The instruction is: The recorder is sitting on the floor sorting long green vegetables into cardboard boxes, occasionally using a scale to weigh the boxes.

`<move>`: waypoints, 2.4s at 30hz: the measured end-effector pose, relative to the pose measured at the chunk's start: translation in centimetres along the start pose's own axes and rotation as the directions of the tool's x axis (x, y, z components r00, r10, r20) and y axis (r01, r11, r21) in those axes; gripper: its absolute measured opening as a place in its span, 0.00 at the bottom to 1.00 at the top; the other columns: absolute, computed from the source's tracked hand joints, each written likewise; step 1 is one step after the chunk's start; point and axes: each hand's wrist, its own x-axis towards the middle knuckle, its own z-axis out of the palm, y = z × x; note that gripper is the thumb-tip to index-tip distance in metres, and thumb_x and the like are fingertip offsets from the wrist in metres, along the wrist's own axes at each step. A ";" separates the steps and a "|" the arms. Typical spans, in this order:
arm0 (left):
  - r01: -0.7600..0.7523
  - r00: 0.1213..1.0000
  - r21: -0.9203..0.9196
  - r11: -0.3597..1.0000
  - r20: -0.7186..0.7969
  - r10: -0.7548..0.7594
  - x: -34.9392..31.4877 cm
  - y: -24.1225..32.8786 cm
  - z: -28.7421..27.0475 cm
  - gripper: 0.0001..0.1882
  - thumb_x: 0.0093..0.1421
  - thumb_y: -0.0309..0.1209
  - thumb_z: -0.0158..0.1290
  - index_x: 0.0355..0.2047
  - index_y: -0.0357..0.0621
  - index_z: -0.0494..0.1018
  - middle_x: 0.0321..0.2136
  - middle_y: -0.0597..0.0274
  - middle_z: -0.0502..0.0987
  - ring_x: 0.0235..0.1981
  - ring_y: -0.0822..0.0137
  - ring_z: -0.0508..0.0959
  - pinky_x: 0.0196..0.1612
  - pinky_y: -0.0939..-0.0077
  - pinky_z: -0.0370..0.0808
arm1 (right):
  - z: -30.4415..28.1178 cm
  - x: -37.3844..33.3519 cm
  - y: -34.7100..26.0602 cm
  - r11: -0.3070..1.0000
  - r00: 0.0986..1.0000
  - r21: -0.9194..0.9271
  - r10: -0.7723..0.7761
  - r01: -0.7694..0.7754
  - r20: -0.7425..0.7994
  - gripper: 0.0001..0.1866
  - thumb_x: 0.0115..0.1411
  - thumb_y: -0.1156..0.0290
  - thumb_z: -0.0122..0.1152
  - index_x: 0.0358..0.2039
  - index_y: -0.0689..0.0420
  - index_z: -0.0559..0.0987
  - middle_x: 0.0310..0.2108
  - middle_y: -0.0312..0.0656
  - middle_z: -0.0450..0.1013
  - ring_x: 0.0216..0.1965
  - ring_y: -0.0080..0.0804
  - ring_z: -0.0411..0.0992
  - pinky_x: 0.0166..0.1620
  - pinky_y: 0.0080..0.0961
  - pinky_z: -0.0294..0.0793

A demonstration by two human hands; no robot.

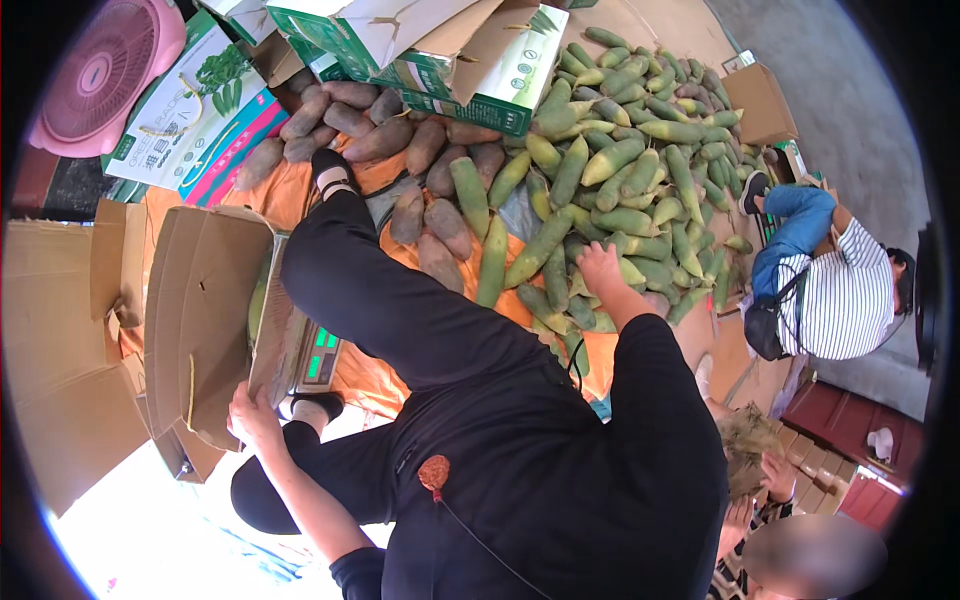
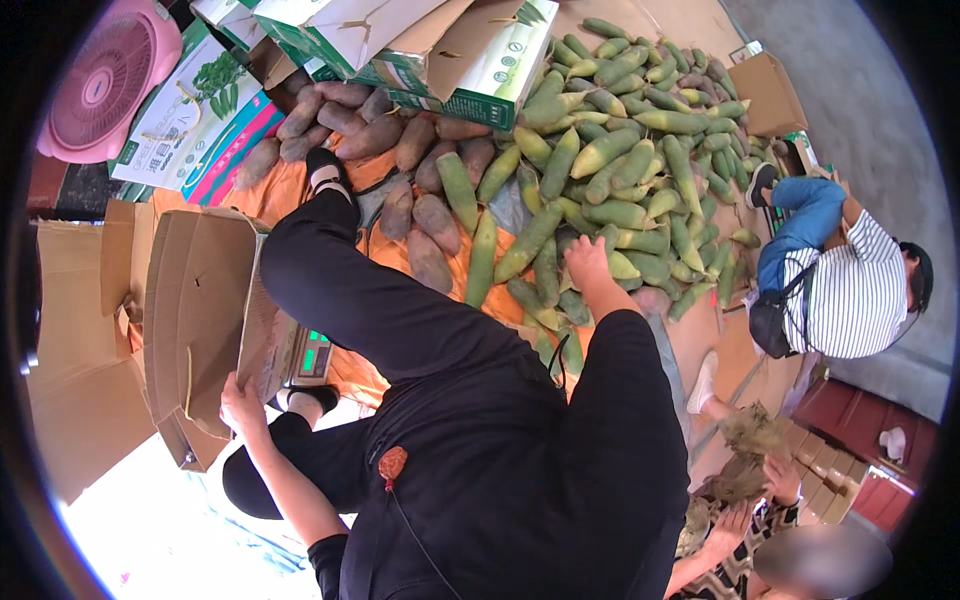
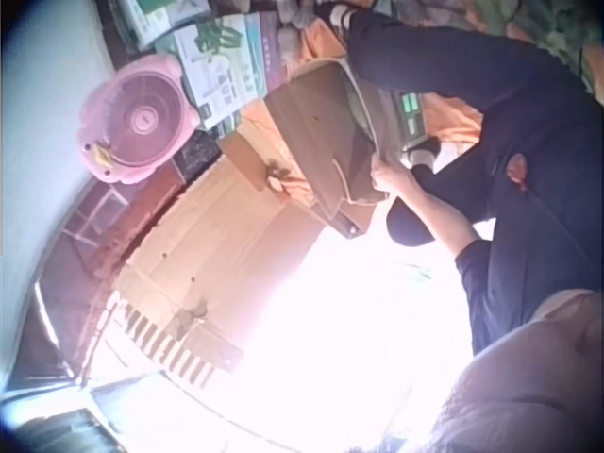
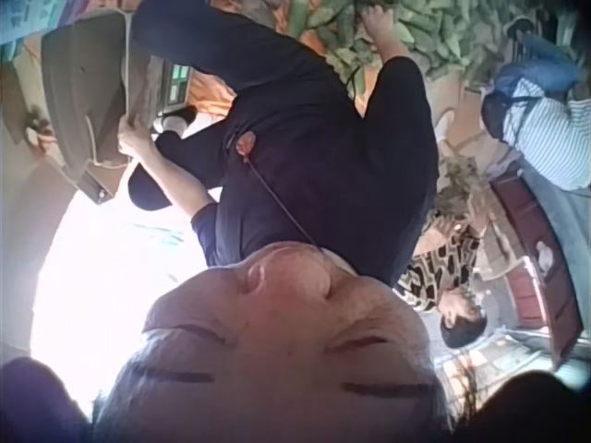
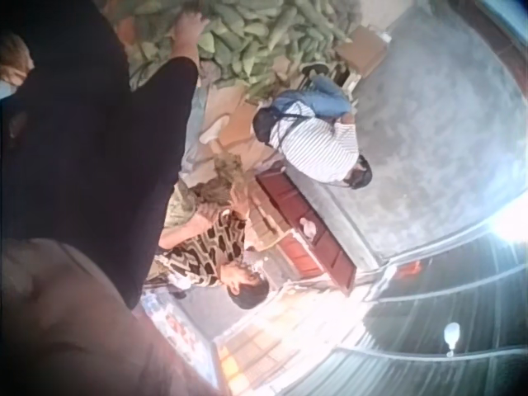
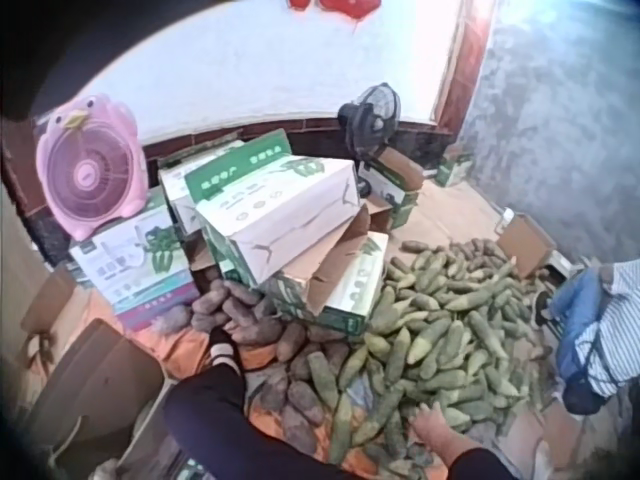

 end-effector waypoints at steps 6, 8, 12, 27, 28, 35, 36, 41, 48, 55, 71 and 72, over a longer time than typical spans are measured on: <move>-0.052 0.998 -0.046 0.998 -0.033 0.050 0.2 -0.4 0.6 0.13 0.49 0.29 0.56 0.36 0.43 0.77 0.31 0.54 0.79 0.35 0.53 0.77 0.42 0.60 0.71 | 1.8 0.4 -0.5 0.966 0.987 -0.212 -0.128 0.146 0.096 0.16 0.60 0.64 0.49 0.48 0.45 0.76 0.47 0.34 0.69 0.56 0.34 0.60 0.60 0.62 0.48; -0.076 0.996 0.005 0.997 -0.046 0.077 -0.1 0.3 -0.3 0.11 0.48 0.29 0.55 0.34 0.44 0.77 0.29 0.56 0.78 0.34 0.54 0.77 0.41 0.61 0.71 | 2.2 0.9 -0.8 0.960 0.987 -0.244 -0.114 0.139 0.111 0.14 0.61 0.63 0.47 0.44 0.42 0.79 0.45 0.32 0.69 0.54 0.32 0.60 0.59 0.60 0.49; -0.091 0.991 0.031 0.995 -0.096 0.093 -0.4 0.8 -0.6 0.09 0.48 0.30 0.55 0.32 0.45 0.76 0.28 0.57 0.78 0.34 0.56 0.77 0.41 0.60 0.70 | 4.0 1.2 -0.1 0.969 0.993 -0.219 -0.113 0.117 0.031 0.12 0.59 0.64 0.49 0.37 0.40 0.81 0.42 0.30 0.70 0.52 0.30 0.60 0.55 0.49 0.54; -0.008 0.998 -0.056 0.998 -0.059 0.005 -0.8 1.6 -0.9 0.07 0.51 0.30 0.56 0.33 0.50 0.77 0.31 0.61 0.78 0.39 0.58 0.75 0.52 0.53 0.63 | -11.3 3.9 0.2 0.761 0.809 0.597 0.173 0.253 -0.562 0.34 0.47 0.77 0.64 0.56 0.54 0.64 0.51 0.48 0.66 0.52 0.52 0.63 0.51 0.42 0.66; -0.010 0.998 -0.058 0.998 -0.061 0.006 -0.8 1.5 -0.9 0.07 0.51 0.30 0.56 0.33 0.50 0.77 0.31 0.61 0.78 0.39 0.58 0.75 0.52 0.53 0.63 | -14.7 4.0 -1.5 0.701 0.755 0.621 0.180 0.351 -0.630 0.34 0.47 0.77 0.64 0.56 0.55 0.64 0.51 0.49 0.66 0.52 0.51 0.63 0.53 0.39 0.65; -0.039 0.992 0.029 0.999 -0.118 0.042 -1.0 0.3 -0.1 0.09 0.50 0.31 0.57 0.34 0.52 0.77 0.32 0.63 0.78 0.39 0.59 0.76 0.50 0.55 0.65 | -36.5 -1.4 -14.2 -0.188 0.479 0.468 0.013 0.863 -0.878 0.28 0.51 0.78 0.66 0.52 0.61 0.66 0.47 0.43 0.70 0.49 0.29 0.70 0.52 0.26 0.70; -0.038 0.994 0.019 0.999 -0.099 0.040 -0.7 0.7 -0.1 0.08 0.50 0.31 0.57 0.33 0.53 0.77 0.32 0.63 0.79 0.38 0.60 0.76 0.50 0.56 0.65 | -38.0 -1.7 -16.2 -0.251 0.440 0.425 0.005 0.869 -0.898 0.26 0.50 0.76 0.67 0.50 0.60 0.69 0.46 0.43 0.71 0.48 0.34 0.71 0.50 0.30 0.71; -0.120 0.981 0.029 0.992 -0.153 0.123 -0.3 0.7 0.3 0.08 0.51 0.32 0.54 0.33 0.48 0.77 0.30 0.60 0.79 0.36 0.57 0.77 0.45 0.59 0.67 | -42.8 -4.1 -25.8 0.106 0.021 0.013 -0.071 0.994 -0.997 0.27 0.45 0.64 0.69 0.47 0.49 0.72 0.43 0.39 0.71 0.46 0.42 0.68 0.47 0.40 0.66; -0.093 0.989 0.001 0.996 -0.119 0.092 -0.4 0.8 0.4 0.10 0.50 0.32 0.57 0.33 0.45 0.76 0.27 0.55 0.78 0.33 0.54 0.76 0.40 0.57 0.67 | -39.7 -3.1 -31.6 0.388 0.169 0.038 -0.310 0.921 -0.936 0.20 0.48 0.61 0.64 0.44 0.44 0.75 0.34 0.33 0.72 0.43 0.35 0.69 0.45 0.43 0.65; -0.075 0.996 0.004 0.997 -0.044 0.076 0.1 -0.3 0.9 0.10 0.51 0.31 0.56 0.34 0.44 0.76 0.28 0.54 0.78 0.33 0.52 0.77 0.40 0.57 0.68 | -32.5 2.5 -15.8 0.436 0.476 0.445 0.041 0.782 -0.878 0.14 0.49 0.66 0.65 0.38 0.53 0.78 0.36 0.42 0.75 0.40 0.43 0.73 0.44 0.38 0.72; -0.047 0.999 0.023 0.999 -0.009 0.047 0.3 0.2 0.4 0.10 0.51 0.30 0.56 0.34 0.43 0.75 0.29 0.51 0.78 0.34 0.50 0.77 0.41 0.58 0.70 | 8.2 8.1 0.7 -0.046 0.779 0.903 0.488 -0.428 0.394 0.22 0.52 0.65 0.66 0.46 0.59 0.74 0.37 0.43 0.75 0.34 0.36 0.74 0.35 0.37 0.72; -0.063 0.998 -0.001 0.998 -0.010 0.063 0.4 0.1 0.4 0.10 0.52 0.31 0.55 0.35 0.43 0.75 0.30 0.49 0.78 0.34 0.49 0.77 0.40 0.57 0.71 | 8.4 8.3 0.5 -0.046 0.780 0.902 0.485 -0.429 0.396 0.22 0.52 0.65 0.66 0.46 0.59 0.74 0.37 0.43 0.75 0.34 0.36 0.74 0.35 0.37 0.72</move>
